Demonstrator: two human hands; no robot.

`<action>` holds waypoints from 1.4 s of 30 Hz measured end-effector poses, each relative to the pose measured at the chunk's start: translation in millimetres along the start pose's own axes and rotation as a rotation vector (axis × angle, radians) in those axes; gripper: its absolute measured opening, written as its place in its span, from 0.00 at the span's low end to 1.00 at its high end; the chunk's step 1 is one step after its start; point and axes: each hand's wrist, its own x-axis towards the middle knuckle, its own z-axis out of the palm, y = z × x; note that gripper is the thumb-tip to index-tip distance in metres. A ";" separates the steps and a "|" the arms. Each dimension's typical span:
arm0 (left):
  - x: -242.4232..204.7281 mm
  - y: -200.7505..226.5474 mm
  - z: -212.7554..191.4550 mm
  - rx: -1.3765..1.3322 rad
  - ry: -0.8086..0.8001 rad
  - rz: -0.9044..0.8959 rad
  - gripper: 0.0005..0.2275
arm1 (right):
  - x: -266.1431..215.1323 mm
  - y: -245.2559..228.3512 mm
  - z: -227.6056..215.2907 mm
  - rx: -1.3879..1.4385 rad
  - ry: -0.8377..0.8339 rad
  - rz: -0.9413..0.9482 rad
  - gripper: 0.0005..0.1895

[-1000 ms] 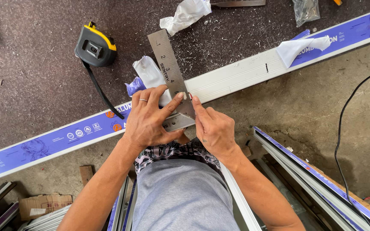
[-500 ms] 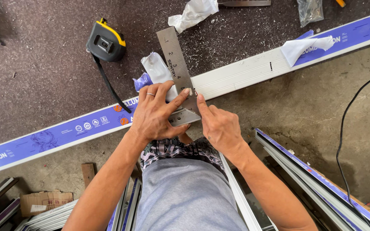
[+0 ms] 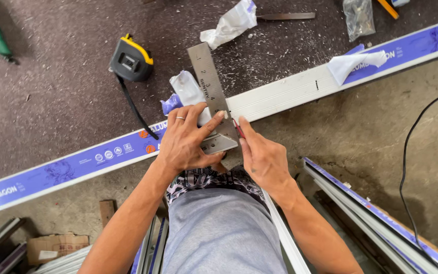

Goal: The person marks a white aluminum profile using a square ruler and a red marker, then inserts small blue plastic pieces into pre-drilled holes along the profile. The person handles the profile and tools on a workbench in a workshop setting.

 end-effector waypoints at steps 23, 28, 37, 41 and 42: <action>3.8 1.2 4.6 0.044 -0.052 -0.043 0.40 | 13.1 10.2 8.4 -0.039 -0.038 0.013 0.24; 4.1 1.2 5.7 0.048 -0.055 -0.051 0.41 | 10.7 13.1 11.6 -0.084 -0.049 -0.015 0.26; 1.2 -1.2 5.8 0.047 -0.065 -0.045 0.41 | 12.9 12.9 8.5 -0.121 -0.121 -0.085 0.28; 3.5 -1.8 3.8 0.050 -0.053 -0.025 0.41 | 13.9 11.1 5.3 -0.121 -0.177 -0.077 0.29; 3.3 -1.4 3.8 0.048 -0.055 -0.029 0.41 | 13.1 10.7 4.7 -0.122 -0.188 -0.069 0.28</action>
